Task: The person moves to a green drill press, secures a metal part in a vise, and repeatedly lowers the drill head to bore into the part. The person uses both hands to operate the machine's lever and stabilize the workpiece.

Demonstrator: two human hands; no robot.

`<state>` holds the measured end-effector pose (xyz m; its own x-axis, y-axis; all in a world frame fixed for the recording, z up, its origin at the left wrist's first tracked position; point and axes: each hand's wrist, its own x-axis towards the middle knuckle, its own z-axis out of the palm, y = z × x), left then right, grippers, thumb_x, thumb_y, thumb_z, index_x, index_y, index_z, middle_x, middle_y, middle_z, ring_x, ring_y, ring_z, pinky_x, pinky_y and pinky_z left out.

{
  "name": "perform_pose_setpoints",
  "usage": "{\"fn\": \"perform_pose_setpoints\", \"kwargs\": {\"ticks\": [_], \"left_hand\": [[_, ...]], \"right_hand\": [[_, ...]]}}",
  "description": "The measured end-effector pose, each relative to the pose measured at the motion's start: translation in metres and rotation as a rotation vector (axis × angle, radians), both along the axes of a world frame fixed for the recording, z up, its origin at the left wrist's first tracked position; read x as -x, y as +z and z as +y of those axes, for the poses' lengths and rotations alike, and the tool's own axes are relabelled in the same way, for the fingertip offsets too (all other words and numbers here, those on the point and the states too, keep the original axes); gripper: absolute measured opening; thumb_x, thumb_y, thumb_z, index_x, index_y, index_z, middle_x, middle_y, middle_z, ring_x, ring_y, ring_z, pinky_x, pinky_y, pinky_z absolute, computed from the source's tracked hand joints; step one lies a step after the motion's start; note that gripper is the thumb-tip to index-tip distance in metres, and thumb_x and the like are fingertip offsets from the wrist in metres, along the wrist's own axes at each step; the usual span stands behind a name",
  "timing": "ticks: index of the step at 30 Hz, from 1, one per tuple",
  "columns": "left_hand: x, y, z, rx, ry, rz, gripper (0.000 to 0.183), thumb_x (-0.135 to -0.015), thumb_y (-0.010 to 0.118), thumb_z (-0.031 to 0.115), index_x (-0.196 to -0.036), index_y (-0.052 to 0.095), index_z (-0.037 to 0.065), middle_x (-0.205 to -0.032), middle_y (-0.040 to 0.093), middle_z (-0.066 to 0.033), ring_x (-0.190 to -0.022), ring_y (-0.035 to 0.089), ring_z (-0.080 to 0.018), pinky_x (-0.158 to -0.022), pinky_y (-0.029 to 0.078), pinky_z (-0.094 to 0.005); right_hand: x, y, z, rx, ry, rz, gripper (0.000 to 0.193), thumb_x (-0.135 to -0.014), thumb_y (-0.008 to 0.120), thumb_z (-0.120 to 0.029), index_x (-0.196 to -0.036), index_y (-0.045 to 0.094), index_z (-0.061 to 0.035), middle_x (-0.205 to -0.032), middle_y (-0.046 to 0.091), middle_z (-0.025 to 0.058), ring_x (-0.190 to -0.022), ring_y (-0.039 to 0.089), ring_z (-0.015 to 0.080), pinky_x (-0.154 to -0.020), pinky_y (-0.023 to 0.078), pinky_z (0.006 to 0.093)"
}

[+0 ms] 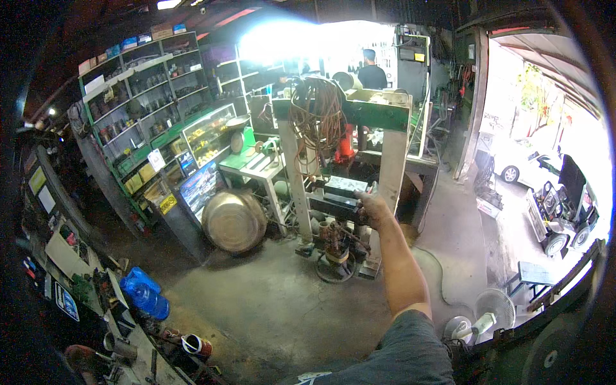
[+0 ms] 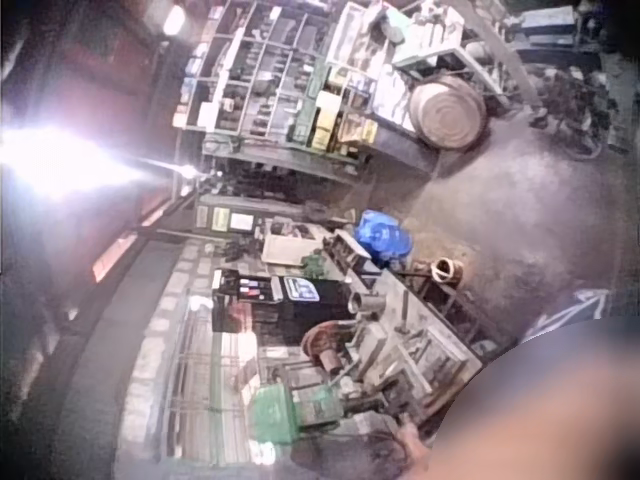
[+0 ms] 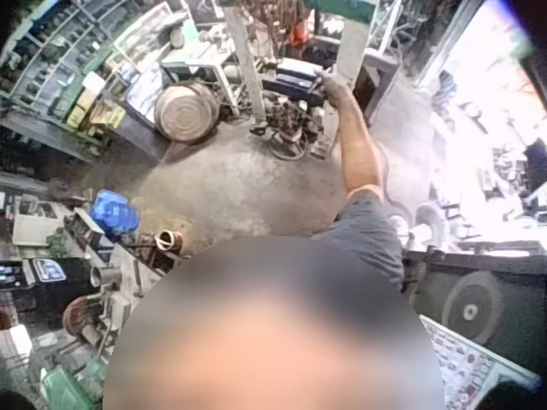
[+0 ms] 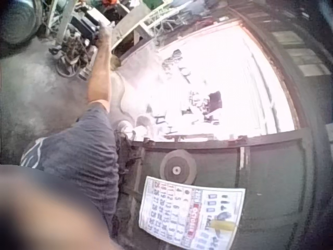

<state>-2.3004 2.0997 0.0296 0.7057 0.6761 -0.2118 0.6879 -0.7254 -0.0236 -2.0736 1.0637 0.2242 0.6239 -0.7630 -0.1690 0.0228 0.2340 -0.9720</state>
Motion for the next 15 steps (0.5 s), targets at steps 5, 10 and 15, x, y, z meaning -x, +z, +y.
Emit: {"fn": "perform_pose_setpoints", "kwargs": {"ticks": [5,10,15], "left_hand": [[0.001,-0.006,0.007,0.015,0.005,0.008,0.082,-0.103,0.03,0.071,-0.136,0.066,0.005,-0.132,0.067,-0.0268,-0.127,0.061,-0.0449,-0.106,0.046,-0.0519],[-0.009,-0.009,0.018,0.012,-0.007,-0.005,0.082,-0.103,0.029,0.071,-0.136,0.066,0.005,-0.132,0.067,-0.0269,-0.126,0.061,-0.0449,-0.106,0.046,-0.0521],[-0.005,-0.015,0.026,0.026,0.012,-0.01,0.082,-0.103,0.029,0.07,-0.137,0.065,0.005,-0.132,0.067,-0.027,-0.126,0.061,-0.0449,-0.106,0.046,-0.0523]], "right_hand": [[0.0,-0.012,0.011,0.106,0.057,0.034,0.058,-0.097,0.073,-0.029,-0.143,0.046,-0.0052,-0.09,0.06,0.006,-0.07,0.056,0.0143,-0.058,0.048,0.0304],[0.006,-0.087,0.026,0.402,0.132,0.171,0.072,-0.095,0.074,-0.029,-0.157,0.041,-0.019,-0.082,0.063,0.0085,-0.056,0.055,0.0169,-0.046,0.044,0.0337],[0.054,-0.26,0.08,0.543,0.579,0.855,0.046,-0.092,0.072,-0.038,-0.11,0.07,0.0039,-0.082,0.074,0.0096,-0.056,0.067,0.0249,-0.059,0.058,0.0448]]}}
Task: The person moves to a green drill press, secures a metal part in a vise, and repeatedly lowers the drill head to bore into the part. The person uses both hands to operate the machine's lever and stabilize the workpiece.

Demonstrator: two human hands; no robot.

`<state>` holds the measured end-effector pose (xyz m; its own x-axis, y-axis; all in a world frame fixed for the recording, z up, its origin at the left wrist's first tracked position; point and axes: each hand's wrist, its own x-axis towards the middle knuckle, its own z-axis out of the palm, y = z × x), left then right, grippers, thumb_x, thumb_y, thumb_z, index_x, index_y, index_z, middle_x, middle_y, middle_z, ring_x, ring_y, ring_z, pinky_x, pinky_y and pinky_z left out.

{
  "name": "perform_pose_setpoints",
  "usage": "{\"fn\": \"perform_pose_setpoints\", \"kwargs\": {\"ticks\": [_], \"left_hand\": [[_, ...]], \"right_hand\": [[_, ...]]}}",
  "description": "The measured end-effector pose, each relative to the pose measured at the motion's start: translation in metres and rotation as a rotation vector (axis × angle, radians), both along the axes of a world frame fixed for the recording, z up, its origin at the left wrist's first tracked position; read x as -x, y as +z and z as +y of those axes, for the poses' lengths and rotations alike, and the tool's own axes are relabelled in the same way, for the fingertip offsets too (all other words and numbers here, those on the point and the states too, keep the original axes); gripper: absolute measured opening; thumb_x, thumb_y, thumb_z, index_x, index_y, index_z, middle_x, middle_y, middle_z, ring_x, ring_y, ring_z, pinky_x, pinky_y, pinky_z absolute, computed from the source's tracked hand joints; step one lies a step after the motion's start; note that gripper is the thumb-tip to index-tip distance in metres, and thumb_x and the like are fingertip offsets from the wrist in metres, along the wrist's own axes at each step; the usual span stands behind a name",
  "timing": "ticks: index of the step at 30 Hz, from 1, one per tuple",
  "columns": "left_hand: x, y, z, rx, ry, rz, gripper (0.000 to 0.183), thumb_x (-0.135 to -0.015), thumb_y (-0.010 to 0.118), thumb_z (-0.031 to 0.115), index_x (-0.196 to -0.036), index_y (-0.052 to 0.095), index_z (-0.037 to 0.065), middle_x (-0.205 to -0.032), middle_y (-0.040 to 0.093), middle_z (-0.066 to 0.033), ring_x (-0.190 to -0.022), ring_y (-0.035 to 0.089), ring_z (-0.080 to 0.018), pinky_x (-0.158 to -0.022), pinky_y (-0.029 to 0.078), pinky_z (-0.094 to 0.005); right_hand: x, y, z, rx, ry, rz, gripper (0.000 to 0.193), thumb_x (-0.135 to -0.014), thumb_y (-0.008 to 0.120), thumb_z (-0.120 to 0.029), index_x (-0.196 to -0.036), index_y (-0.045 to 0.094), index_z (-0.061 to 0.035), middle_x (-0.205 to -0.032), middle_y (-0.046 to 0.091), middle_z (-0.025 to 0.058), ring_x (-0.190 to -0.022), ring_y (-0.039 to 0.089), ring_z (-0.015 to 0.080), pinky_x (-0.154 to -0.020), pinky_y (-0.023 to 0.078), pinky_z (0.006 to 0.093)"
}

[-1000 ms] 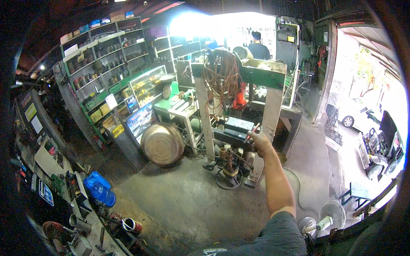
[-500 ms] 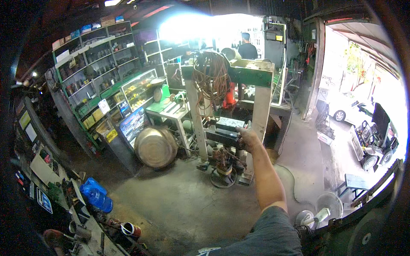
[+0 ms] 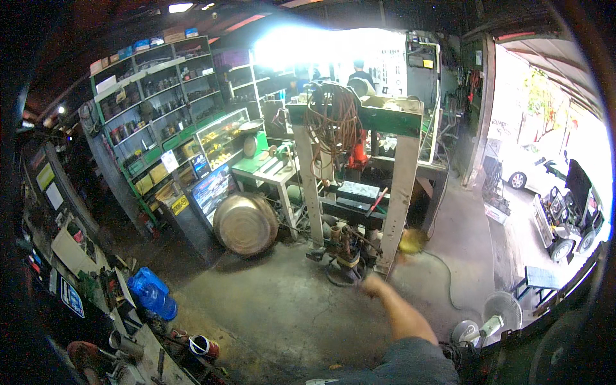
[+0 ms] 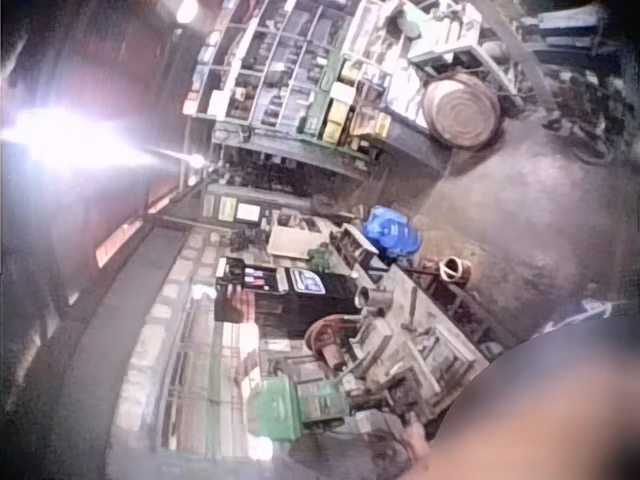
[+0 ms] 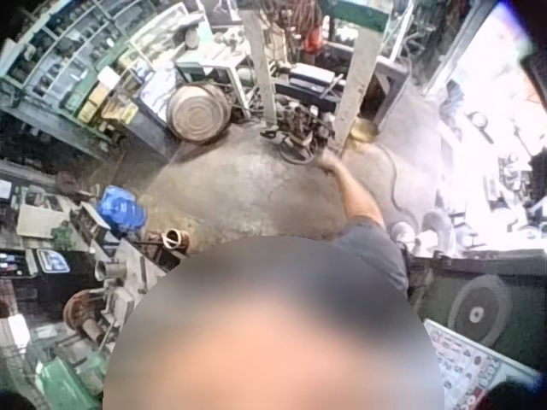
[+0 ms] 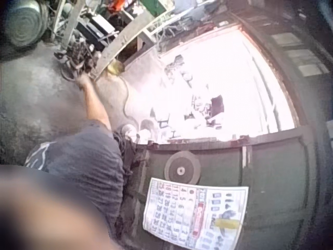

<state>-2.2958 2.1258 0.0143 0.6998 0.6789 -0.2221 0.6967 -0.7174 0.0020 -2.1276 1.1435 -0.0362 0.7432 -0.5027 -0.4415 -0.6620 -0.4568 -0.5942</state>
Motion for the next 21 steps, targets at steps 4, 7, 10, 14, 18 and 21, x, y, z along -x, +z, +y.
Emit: {"fn": "perform_pose_setpoints", "kwargs": {"ticks": [4,7,10,14,18,21], "left_hand": [[-0.001,-0.007,0.003,0.016,-0.002,0.012,0.082,-0.103,0.028,0.07,-0.137,0.065,0.006,-0.132,0.067,-0.0271,-0.126,0.061,-0.045,-0.106,0.046,-0.0524],[-0.006,-0.008,0.007,0.02,-0.006,0.017,0.081,-0.104,0.028,0.07,-0.137,0.065,0.006,-0.132,0.067,-0.0272,-0.126,0.061,-0.045,-0.106,0.046,-0.0525],[-0.01,-0.008,0.012,0.014,-0.012,0.017,0.081,-0.104,0.028,0.07,-0.137,0.064,0.006,-0.132,0.067,-0.0273,-0.126,0.061,-0.045,-0.106,0.046,-0.0527],[-0.014,-0.008,0.02,0.014,-0.024,0.026,0.081,-0.104,0.027,0.07,-0.138,0.064,0.006,-0.132,0.067,-0.0274,-0.126,0.061,-0.045,-0.106,0.046,-0.0528],[-0.015,-0.008,0.026,0.01,-0.032,0.042,0.081,-0.104,0.027,0.07,-0.138,0.064,0.006,-0.132,0.067,-0.0275,-0.126,0.061,-0.045,-0.106,0.046,-0.053],[-0.017,-0.007,0.029,0.009,-0.036,0.044,0.081,-0.104,0.027,0.07,-0.138,0.064,0.006,-0.132,0.067,-0.0276,-0.125,0.062,-0.045,-0.106,0.046,-0.0531]], "right_hand": [[0.077,-0.154,0.074,-0.187,0.325,0.452,0.037,-0.097,0.068,-0.04,-0.116,0.07,-0.0074,-0.085,0.071,0.0123,-0.072,0.067,0.0259,-0.065,0.058,0.0425],[0.168,-0.214,0.107,-0.152,0.52,0.405,0.046,-0.099,0.066,-0.044,-0.128,0.068,-0.0091,-0.104,0.073,0.0103,-0.093,0.069,0.0288,-0.083,0.056,0.0479],[0.245,-0.219,0.117,-0.056,0.535,0.143,0.046,-0.097,0.066,-0.045,-0.129,0.072,-0.0127,-0.122,0.074,0.009,-0.117,0.068,0.0311,-0.097,0.053,0.0482],[0.278,-0.192,0.101,-0.047,0.52,0.186,0.044,-0.089,0.072,-0.039,-0.126,0.076,-0.0163,-0.128,0.073,0.0124,-0.124,0.066,0.0337,-0.102,0.051,0.0467],[0.22,-0.195,0.104,-0.043,0.039,0.582,0.036,-0.089,0.07,-0.035,-0.117,0.079,-0.0132,-0.125,0.074,0.0171,-0.118,0.07,0.0374,-0.095,0.054,0.0509],[0.169,-0.192,0.105,-0.035,0.211,0.682,0.038,-0.094,0.065,-0.032,-0.123,0.076,-0.0093,-0.127,0.072,0.0191,-0.117,0.07,0.0387,-0.094,0.054,0.0513]]}}
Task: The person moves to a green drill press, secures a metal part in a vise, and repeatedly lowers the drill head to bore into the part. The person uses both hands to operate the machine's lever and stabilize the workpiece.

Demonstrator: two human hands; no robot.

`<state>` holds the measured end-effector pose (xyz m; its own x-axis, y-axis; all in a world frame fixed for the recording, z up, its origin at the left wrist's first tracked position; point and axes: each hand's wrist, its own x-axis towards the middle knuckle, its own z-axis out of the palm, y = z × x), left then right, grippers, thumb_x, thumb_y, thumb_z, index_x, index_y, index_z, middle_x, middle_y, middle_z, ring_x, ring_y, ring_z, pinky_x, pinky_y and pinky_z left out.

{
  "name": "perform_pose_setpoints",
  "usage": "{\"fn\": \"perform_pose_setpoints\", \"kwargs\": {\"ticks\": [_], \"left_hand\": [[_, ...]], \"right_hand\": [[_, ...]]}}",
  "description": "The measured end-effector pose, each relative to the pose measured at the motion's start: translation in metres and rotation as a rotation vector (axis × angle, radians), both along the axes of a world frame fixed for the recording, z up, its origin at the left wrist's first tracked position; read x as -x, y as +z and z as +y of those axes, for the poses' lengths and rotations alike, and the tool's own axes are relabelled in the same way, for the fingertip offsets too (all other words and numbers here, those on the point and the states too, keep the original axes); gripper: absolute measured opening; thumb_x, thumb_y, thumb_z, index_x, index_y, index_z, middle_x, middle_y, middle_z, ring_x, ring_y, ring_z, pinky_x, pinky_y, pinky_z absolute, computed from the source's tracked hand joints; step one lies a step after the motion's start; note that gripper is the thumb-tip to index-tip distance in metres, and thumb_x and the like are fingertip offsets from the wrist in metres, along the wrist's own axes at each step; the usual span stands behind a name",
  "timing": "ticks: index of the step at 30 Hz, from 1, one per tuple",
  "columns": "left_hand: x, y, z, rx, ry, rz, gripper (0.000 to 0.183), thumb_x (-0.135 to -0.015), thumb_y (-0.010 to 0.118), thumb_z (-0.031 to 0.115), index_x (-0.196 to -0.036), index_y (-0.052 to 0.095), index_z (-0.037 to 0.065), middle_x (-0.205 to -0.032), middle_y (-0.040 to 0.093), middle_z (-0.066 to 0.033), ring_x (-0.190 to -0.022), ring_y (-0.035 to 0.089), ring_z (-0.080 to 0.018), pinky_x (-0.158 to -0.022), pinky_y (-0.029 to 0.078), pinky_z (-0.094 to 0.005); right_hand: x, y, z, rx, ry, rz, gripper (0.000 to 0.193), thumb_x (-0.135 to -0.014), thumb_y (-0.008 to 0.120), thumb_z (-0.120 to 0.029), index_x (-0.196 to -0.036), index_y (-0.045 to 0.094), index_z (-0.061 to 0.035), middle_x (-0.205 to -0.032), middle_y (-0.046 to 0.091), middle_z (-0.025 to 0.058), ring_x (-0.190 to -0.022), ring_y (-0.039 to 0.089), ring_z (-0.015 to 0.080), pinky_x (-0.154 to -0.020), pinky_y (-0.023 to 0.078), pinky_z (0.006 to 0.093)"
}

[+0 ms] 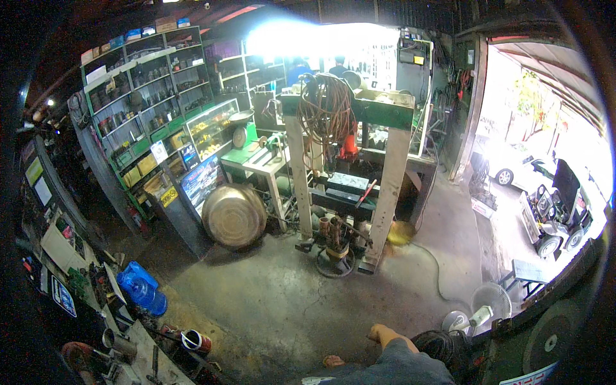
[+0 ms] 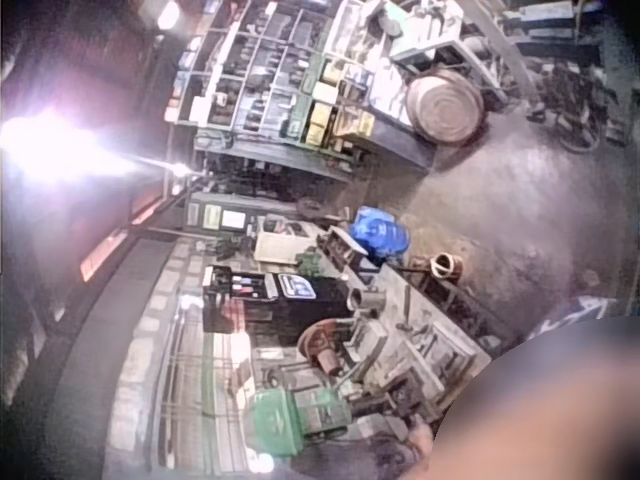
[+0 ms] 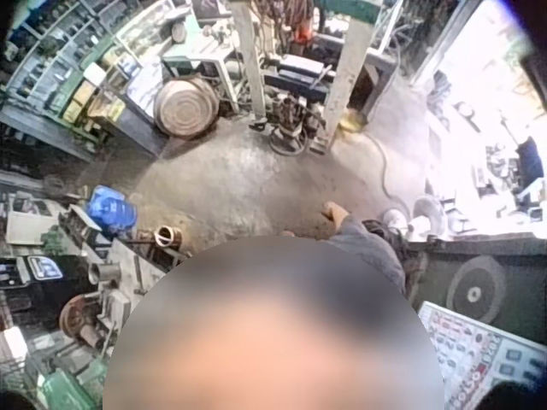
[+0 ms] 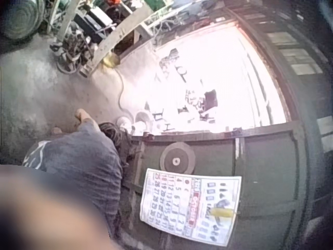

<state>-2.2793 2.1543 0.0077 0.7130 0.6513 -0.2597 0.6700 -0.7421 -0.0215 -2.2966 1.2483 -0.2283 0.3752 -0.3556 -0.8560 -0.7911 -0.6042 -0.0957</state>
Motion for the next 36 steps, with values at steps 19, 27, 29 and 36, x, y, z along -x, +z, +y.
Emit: {"fn": "perform_pose_setpoints", "kwargs": {"ticks": [19,27,29,36], "left_hand": [[0.005,0.01,0.001,-0.023,0.021,-0.027,0.081,-0.104,0.025,0.069,-0.14,0.062,0.007,-0.131,0.067,-0.0281,-0.125,0.062,-0.0451,-0.105,0.047,-0.0538],[0.005,0.009,-0.002,-0.021,0.019,-0.014,0.08,-0.105,0.024,0.069,-0.14,0.062,0.007,-0.131,0.067,-0.0283,-0.125,0.062,-0.0452,-0.105,0.047,-0.0541],[0.007,0.009,-0.002,-0.024,0.023,-0.009,0.08,-0.105,0.024,0.069,-0.14,0.062,0.007,-0.131,0.067,-0.0283,-0.125,0.062,-0.0452,-0.105,0.047,-0.0542],[0.01,0.008,-0.003,-0.024,0.035,-0.016,0.08,-0.105,0.023,0.068,-0.141,0.061,0.008,-0.131,0.067,-0.0285,-0.124,0.063,-0.0452,-0.105,0.047,-0.0545]], "right_hand": [[-0.039,0.031,0.025,-0.017,-0.027,-0.09,0.038,-0.098,0.066,-0.038,-0.126,0.075,-0.0134,-0.138,0.069,0.012,-0.124,0.066,0.034,-0.096,0.053,0.0498],[-0.027,-0.019,0.005,-0.026,0.112,-0.252,0.029,-0.098,0.065,-0.034,-0.107,0.077,-0.0094,-0.106,0.076,0.0102,-0.093,0.072,0.0302,-0.079,0.055,0.0482],[-0.03,-0.028,0.009,-0.052,0.102,-0.187,0.042,-0.103,0.056,-0.041,-0.099,0.073,-0.0027,-0.087,0.072,0.0137,-0.077,0.068,0.0352,-0.072,0.054,0.0506],[-0.034,-0.016,0.024,-0.135,0.096,-0.227,0.021,-0.094,0.067,-0.025,-0.089,0.071,-0.0053,-0.079,0.067,0.0132,-0.069,0.06,0.0291,-0.063,0.049,0.0505]]}}
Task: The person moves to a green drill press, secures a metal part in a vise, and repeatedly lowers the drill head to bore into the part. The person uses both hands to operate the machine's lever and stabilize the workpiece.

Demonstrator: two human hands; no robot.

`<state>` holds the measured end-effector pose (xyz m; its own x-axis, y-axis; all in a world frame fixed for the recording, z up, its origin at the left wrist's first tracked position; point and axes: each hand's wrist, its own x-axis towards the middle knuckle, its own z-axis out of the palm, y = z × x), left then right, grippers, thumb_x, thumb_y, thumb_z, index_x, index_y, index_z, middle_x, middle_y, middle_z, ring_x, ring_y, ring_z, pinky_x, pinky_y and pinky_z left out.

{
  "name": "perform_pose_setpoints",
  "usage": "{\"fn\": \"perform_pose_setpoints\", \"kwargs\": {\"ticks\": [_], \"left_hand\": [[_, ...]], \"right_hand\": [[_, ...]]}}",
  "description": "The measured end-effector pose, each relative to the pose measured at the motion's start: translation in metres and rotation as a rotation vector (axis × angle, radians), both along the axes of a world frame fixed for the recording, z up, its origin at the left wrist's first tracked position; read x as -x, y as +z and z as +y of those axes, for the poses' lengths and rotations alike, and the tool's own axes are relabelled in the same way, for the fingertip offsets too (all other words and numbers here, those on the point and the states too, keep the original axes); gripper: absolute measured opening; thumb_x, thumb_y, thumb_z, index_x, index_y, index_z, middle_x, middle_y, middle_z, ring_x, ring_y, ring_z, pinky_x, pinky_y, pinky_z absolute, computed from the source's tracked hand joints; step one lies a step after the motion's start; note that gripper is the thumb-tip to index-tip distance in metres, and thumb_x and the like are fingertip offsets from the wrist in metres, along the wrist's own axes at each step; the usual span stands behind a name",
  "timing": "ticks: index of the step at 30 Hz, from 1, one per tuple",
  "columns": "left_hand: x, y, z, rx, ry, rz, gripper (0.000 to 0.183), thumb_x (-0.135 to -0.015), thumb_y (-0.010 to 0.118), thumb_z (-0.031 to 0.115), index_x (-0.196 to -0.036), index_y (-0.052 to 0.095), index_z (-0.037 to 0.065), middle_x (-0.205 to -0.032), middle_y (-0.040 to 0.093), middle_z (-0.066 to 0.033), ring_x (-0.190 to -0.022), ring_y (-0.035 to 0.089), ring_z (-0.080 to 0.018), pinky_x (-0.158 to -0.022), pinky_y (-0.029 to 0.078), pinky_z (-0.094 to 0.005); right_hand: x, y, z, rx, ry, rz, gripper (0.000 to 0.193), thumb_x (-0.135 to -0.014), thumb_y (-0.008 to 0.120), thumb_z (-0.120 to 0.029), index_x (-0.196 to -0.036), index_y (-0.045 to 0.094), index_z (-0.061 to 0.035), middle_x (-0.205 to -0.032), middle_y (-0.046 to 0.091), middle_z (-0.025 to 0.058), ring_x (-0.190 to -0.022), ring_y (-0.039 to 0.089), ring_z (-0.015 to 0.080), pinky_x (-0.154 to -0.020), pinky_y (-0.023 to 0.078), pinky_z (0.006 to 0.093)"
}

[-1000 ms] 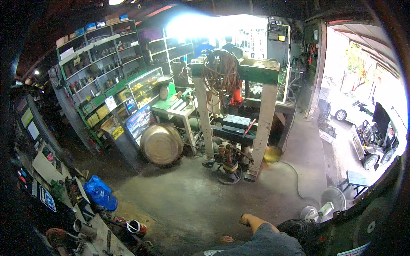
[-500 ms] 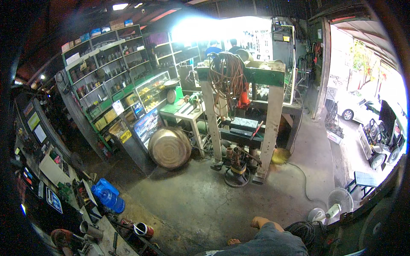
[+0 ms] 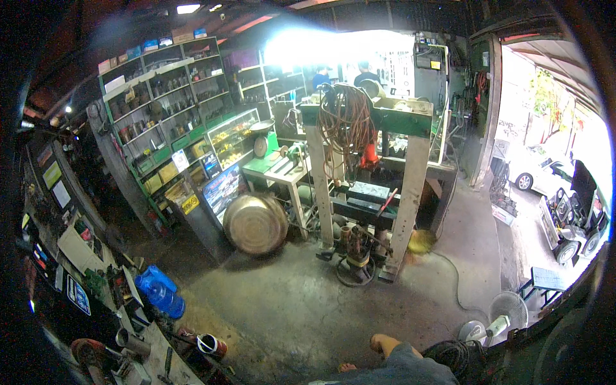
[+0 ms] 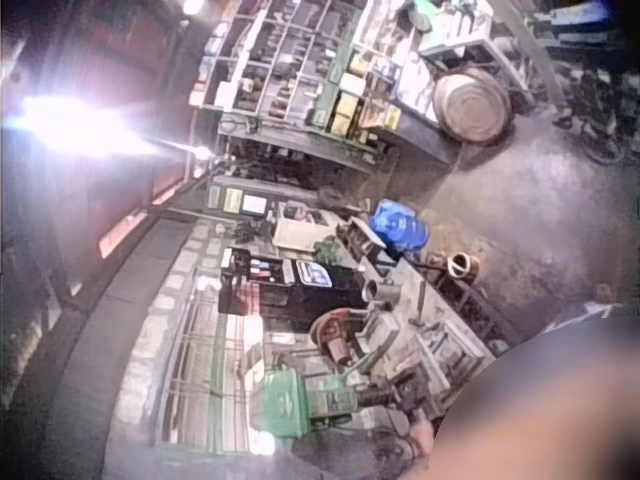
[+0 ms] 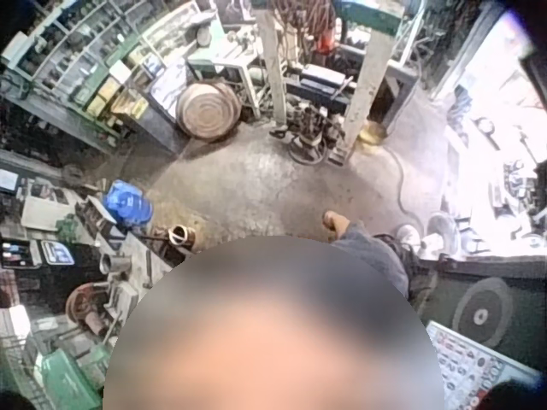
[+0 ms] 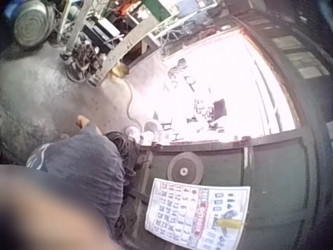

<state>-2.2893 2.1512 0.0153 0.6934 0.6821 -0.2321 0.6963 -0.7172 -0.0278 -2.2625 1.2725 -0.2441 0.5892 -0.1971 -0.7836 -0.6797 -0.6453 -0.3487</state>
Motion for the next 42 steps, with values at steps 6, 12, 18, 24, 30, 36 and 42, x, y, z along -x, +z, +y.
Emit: {"fn": "perform_pose_setpoints", "kwargs": {"ticks": [6,12,18,24,30,36,42], "left_hand": [[-0.006,-0.002,-0.002,0.003,0.007,-0.011,0.08,-0.105,0.022,0.068,-0.141,0.061,0.008,-0.131,0.067,-0.0287,-0.124,0.063,-0.0452,-0.105,0.047,-0.0547],[-0.016,0.002,-0.006,-0.008,-0.022,-0.002,0.08,-0.105,0.022,0.068,-0.142,0.06,0.008,-0.131,0.067,-0.0288,-0.124,0.063,-0.0453,-0.104,0.047,-0.055],[-0.027,0.007,-0.003,-0.011,-0.042,0.0,0.08,-0.105,0.021,0.068,-0.142,0.06,0.008,-0.13,0.067,-0.029,-0.124,0.063,-0.0453,-0.104,0.047,-0.0552],[-0.032,0.009,0.002,-0.014,-0.056,0.004,0.08,-0.106,0.021,0.068,-0.143,0.059,0.009,-0.13,0.067,-0.0292,-0.124,0.063,-0.0453,-0.104,0.047,-0.0554],[-0.033,0.009,0.001,-0.017,-0.054,0.005,0.079,-0.106,0.02,0.067,-0.143,0.059,0.009,-0.13,0.067,-0.0293,-0.123,0.064,-0.0453,-0.104,0.047,-0.0557],[-0.028,0.006,0.008,-0.017,-0.048,0.016,0.079,-0.106,0.019,0.067,-0.143,0.058,0.009,-0.13,0.067,-0.0295,-0.123,0.064,-0.0454,-0.104,0.047,-0.0559],[-0.02,0.009,0.012,-0.027,-0.063,0.046,0.079,-0.106,0.019,0.067,-0.144,0.058,0.009,-0.13,0.067,-0.0296,-0.123,0.064,-0.0454,-0.104,0.047,-0.0561]], "right_hand": [[0.004,0.013,0.001,0.012,-0.066,-0.001,0.01,-0.091,0.07,-0.018,-0.094,0.071,-0.0081,-0.09,0.067,0.0127,-0.077,0.059,0.0278,-0.066,0.048,0.0492],[0.028,-0.002,-0.01,-0.012,-0.093,-0.009,0.016,-0.099,0.063,-0.021,-0.097,0.074,-0.0096,-0.092,0.067,0.0101,-0.078,0.057,0.0273,-0.068,0.048,0.0477],[0.054,-0.043,-0.015,0.023,-0.021,-0.122,0.031,-0.104,0.053,-0.029,-0.106,0.076,-0.0075,-0.097,0.072,0.012,-0.083,0.066,0.0307,-0.074,0.052,0.0496],[0.023,-0.048,-0.015,-0.018,-0.03,0.109,0.039,-0.106,0.049,-0.033,-0.097,0.077,-0.0076,-0.086,0.073,0.012,-0.076,0.067,0.0297,-0.07,0.053,0.0497],[0.028,-0.016,-0.009,0.012,-0.016,-0.057,0.039,-0.104,0.055,-0.039,-0.099,0.078,-0.0078,-0.087,0.074,0.0128,-0.076,0.068,0.0298,-0.069,0.054,0.0497],[-0.072,0.099,-0.051,-0.059,-0.079,-0.007,0.036,-0.099,0.065,-0.035,-0.098,0.077,-0.0018,-0.08,0.073,0.0136,-0.063,0.07,0.0276,-0.057,0.057,0.0462],[-0.244,0.4,-0.138,0.228,-0.316,-0.721,0.119,-0.089,0.075,-0.046,-0.166,-0.007,-0.0044,-0.125,0.068,0.0335,-0.107,0.072,0.0417,-0.09,0.059,0.0479]]}}
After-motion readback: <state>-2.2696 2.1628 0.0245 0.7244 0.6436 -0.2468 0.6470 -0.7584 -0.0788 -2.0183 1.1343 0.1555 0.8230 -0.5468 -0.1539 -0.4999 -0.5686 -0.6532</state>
